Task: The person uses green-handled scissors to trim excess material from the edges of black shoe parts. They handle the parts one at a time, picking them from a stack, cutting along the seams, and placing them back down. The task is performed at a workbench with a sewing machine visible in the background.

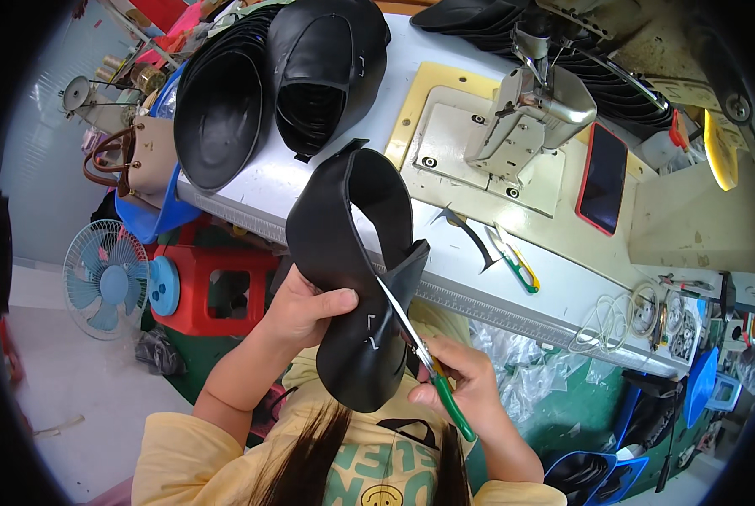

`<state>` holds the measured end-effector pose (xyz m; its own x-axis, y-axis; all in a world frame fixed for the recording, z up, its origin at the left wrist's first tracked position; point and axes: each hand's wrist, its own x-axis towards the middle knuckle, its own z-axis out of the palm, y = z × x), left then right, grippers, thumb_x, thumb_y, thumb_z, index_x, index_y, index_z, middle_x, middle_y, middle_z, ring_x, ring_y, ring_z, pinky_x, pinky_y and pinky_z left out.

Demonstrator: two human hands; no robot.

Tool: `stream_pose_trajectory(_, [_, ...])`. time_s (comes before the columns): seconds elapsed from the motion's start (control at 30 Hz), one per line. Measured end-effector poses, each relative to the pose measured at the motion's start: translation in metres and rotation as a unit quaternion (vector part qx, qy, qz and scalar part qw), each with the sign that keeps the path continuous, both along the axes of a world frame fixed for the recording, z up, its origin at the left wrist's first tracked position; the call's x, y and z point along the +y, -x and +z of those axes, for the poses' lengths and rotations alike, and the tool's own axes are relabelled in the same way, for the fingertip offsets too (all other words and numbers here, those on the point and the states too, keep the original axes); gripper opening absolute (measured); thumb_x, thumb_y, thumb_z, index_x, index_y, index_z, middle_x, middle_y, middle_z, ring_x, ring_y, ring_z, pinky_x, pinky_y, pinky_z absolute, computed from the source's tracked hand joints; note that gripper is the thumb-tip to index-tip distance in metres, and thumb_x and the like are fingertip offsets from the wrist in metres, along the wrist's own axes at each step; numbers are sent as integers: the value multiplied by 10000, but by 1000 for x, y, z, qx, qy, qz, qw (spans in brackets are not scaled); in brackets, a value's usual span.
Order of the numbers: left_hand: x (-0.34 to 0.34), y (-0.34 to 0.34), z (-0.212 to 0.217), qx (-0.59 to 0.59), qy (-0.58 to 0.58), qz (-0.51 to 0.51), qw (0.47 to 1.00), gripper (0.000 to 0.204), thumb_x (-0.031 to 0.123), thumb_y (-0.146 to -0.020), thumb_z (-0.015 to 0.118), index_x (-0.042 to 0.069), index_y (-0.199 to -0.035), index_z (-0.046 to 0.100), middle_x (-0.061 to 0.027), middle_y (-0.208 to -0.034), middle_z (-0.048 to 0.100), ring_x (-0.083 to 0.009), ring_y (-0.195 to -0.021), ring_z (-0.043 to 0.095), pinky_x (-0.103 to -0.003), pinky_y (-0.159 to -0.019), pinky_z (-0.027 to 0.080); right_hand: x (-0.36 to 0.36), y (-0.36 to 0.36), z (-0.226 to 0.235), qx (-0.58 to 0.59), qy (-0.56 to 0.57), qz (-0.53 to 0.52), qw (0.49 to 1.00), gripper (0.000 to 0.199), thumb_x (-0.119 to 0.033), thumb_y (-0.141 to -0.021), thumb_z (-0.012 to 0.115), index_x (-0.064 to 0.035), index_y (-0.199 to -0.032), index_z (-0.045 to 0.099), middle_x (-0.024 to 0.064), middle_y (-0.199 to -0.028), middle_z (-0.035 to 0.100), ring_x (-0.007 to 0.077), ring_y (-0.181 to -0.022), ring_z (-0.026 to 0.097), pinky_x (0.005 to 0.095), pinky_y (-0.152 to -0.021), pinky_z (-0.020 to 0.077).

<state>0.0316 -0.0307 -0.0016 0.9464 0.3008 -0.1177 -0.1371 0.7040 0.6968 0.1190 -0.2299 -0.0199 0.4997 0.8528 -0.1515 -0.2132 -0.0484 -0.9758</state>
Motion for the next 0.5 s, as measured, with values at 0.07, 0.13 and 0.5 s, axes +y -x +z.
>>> stream_pose_trajectory(0.07, [0,-1,0,-1,-9,2,1000,279,-1,-768,625,22,-1035,547,-92,-956,611,-182,-875,600,-321,-797,494,0,0,4,-55,30,-7,998,603,-335,-602,799,-15,-1073,598,22,-655,490,103,-587,454,227,-532,353])
stream_pose_trajectory(0.13, [0,-2,0,-4,-19,7,1000,276,-2,-771,621,21,-1037,548,-90,-957,611,-179,-874,599,-319,-796,493,1,1,6,-112,54,-19,992,601,-338,-601,798,-18,-1069,597,30,-652,490,114,-590,456,231,-536,360])
stream_pose_trajectory(0.5, [0,6,-9,-37,-125,-32,991,345,-37,-806,581,17,-1138,502,-53,-1069,574,-124,-971,543,-278,-844,450,8,4,14,-230,51,-72,969,559,-344,-596,783,-34,-1022,598,38,-646,446,129,-539,394,255,-482,336])
